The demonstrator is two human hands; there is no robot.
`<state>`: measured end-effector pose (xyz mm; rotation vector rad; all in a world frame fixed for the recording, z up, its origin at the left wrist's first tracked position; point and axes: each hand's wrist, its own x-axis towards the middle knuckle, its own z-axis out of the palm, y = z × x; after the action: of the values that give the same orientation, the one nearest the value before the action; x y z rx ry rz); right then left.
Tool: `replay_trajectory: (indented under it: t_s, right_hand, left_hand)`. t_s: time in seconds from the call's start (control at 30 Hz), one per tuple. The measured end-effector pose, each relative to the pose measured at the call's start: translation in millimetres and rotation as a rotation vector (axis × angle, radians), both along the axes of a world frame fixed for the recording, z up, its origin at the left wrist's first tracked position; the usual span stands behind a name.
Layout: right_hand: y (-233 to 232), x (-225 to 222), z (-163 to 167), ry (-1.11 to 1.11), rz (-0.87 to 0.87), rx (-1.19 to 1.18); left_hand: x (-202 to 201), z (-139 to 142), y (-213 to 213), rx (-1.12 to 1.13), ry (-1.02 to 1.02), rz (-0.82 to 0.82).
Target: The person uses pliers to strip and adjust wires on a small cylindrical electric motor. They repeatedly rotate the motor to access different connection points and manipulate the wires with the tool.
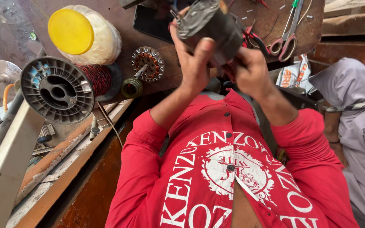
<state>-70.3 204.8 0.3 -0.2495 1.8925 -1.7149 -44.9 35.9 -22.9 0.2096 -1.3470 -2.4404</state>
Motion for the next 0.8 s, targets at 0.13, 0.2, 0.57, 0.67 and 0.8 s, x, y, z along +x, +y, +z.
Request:
replay_trajectory:
  t_s: [0.13, 0.2, 0.57, 0.67, 0.8]
  right_hand:
    - [9, 24, 14, 0.074, -0.089, -0.068]
    - [19, 39, 23, -0.150, -0.104, -0.256]
    - [4, 42, 8, 0.608, -0.081, 0.340]
    - [9, 50, 11, 0.203, -0.163, 0.159]
    - [22, 67, 3, -0.255, -0.158, -0.055]
  left_hand:
    - [21, 24, -11, 0.074, 0.047, -0.192]
    - [18, 27, -23, 0.149, 0.176, -0.335]
    - [22, -11, 4, 0.175, -0.105, -0.215]
    - [26, -16, -1, 0.344, -0.078, -0.270]
    - [15, -27, -10, 0.583, 0.126, -0.424]
